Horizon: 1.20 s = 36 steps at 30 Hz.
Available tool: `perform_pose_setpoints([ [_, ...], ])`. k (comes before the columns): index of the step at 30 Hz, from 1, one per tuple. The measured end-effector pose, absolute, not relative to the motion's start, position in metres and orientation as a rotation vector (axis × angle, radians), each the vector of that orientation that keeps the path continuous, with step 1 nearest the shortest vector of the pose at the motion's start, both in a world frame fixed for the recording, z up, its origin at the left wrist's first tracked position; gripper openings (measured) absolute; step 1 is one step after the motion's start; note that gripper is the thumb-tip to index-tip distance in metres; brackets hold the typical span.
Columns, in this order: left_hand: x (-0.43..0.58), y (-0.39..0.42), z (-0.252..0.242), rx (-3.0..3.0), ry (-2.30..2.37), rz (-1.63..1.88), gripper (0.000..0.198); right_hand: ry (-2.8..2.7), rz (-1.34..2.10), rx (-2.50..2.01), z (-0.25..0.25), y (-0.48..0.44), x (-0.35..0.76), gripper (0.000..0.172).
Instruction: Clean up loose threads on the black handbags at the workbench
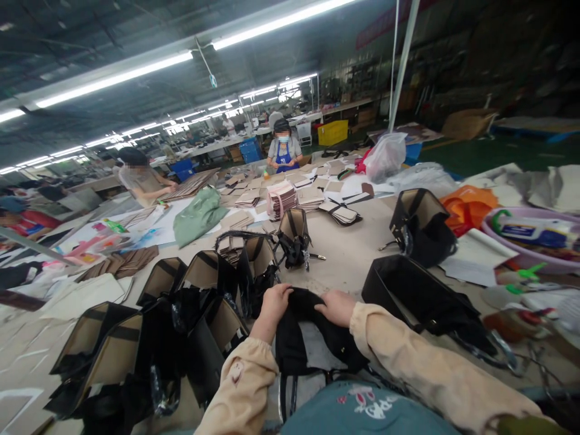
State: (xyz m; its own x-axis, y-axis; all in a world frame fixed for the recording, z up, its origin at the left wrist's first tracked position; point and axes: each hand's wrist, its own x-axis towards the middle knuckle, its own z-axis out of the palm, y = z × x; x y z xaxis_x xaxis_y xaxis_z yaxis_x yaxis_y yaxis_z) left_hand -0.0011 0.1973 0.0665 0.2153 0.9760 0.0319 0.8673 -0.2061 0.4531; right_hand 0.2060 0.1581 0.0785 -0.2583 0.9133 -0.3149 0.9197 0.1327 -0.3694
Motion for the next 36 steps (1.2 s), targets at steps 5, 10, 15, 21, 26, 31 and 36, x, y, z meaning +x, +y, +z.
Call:
perform_pose_setpoints([
  [5,0.009,0.189,0.072,2.170,1.781,0.402,0.022,2.278,-0.722,2.030,0.082,0.162,0.202,0.040],
  [10,0.017,0.175,0.075,2.157,1.890,0.391,0.022,2.247,-0.738,2.082,0.083,0.170,0.197,0.040],
  [15,0.013,0.166,0.074,2.038,1.940,0.452,0.018,2.235,-0.774,2.101,0.080,0.165,0.193,0.040],
  [21,0.006,0.163,0.068,1.957,1.880,0.607,0.020,2.194,-0.822,2.129,0.081,0.156,0.197,0.040],
  [26,0.007,0.162,0.069,1.984,1.899,0.587,0.013,2.188,-0.841,2.139,0.082,0.154,0.197,0.040],
  [31,0.009,0.162,0.070,1.998,1.873,0.568,0.015,2.190,-0.842,2.139,0.080,0.155,0.197,0.041],
  [36,0.004,0.167,0.069,2.010,1.816,0.506,0.017,2.203,-0.836,2.130,0.080,0.155,0.197,0.041],
])
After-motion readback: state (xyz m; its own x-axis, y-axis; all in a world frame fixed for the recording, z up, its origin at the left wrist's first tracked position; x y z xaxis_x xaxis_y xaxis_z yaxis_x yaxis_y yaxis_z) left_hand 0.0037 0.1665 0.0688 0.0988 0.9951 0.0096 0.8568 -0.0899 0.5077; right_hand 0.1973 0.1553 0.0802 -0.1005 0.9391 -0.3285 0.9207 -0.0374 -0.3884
